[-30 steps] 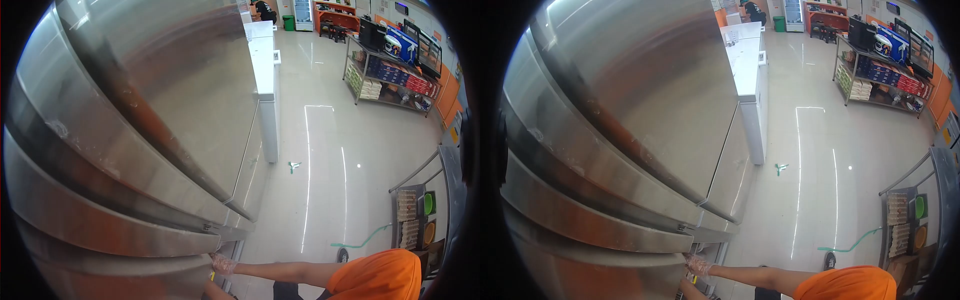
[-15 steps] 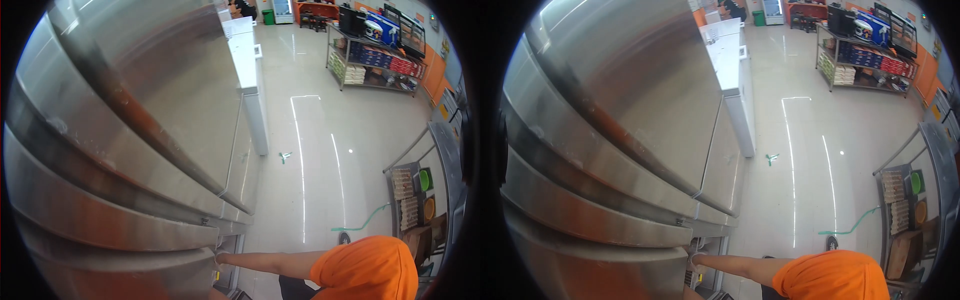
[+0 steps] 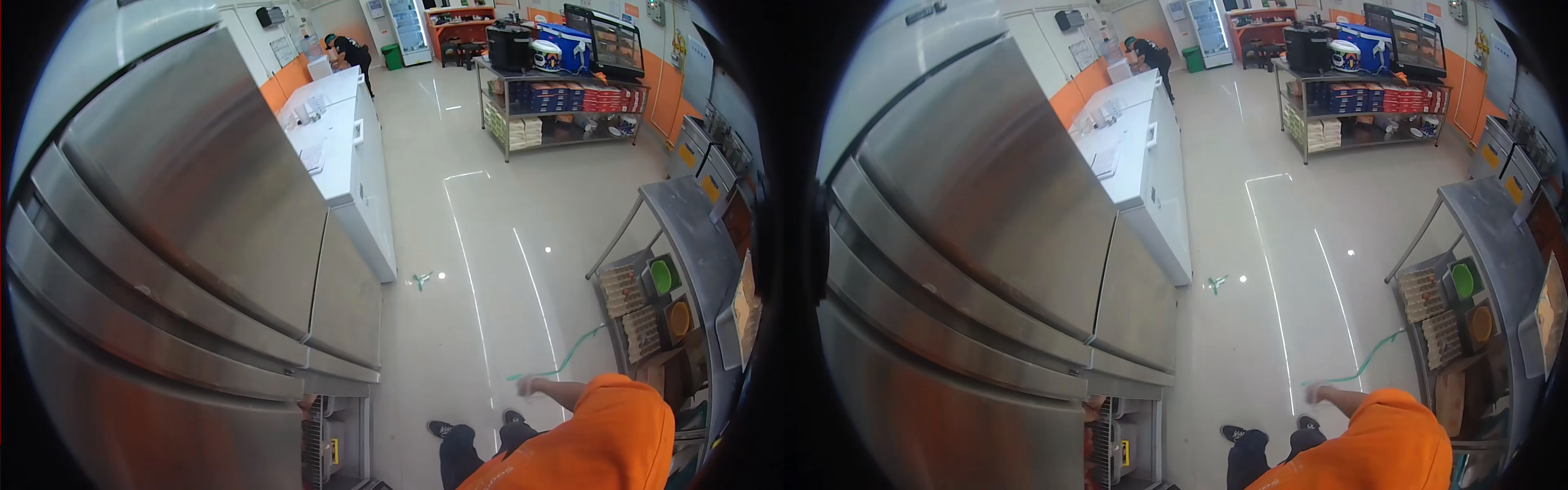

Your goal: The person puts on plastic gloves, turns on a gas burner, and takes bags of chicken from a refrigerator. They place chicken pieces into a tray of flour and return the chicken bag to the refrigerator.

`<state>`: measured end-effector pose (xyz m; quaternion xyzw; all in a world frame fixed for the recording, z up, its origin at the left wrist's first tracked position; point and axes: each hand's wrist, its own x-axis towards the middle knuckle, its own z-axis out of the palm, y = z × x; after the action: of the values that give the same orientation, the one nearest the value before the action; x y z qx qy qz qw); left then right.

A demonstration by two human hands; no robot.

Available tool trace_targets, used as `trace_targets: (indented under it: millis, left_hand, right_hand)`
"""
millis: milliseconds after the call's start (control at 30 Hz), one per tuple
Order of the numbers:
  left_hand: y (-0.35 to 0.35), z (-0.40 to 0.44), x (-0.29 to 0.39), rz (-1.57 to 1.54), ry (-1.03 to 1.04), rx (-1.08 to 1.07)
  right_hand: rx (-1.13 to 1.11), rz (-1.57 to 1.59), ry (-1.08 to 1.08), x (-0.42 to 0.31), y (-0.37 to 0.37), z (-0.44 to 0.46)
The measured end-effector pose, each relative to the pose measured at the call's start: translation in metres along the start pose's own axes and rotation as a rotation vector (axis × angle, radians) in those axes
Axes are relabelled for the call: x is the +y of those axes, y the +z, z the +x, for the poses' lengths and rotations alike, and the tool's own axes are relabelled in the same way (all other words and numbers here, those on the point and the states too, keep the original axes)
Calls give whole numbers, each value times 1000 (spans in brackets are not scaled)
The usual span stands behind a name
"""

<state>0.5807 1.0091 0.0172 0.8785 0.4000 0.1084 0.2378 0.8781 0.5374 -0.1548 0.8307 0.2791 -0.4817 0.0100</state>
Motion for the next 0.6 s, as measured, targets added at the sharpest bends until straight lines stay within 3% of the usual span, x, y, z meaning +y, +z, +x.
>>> trace_targets:
  millis: [33,100,200,233,300,333,400,533,600]
  left_hand:
    - [3,-10,20,-6,3,-7]
    - [12,-31,62,-28,-8,-27]
    - [23,-61,108,-45,-5,-55]
    - [24,-71,120,-48,-3,-68]
    - [23,-95,136,-57,-2,-91]
    - [24,-104,145,-67,2,-105]
    - [23,-127,153,-86,10,-119]
    - [9,-180,146,-119,14,-141]
    - [0,-208,135,-134,11,-142]
  right_hand:
    - [-7,-10,65,40,5,-23]
    - [198,27,311,95,5,-84]
    - [385,29,373,190,76,-74]
    - [385,26,370,197,74,-85]
    - [129,-111,201,182,73,-124]
    - [132,-111,203,175,79,-143]
    - [255,221,159,162,95,-174]
    - [104,263,222,151,134,-216]
    - [83,135,171,149,161,-229]
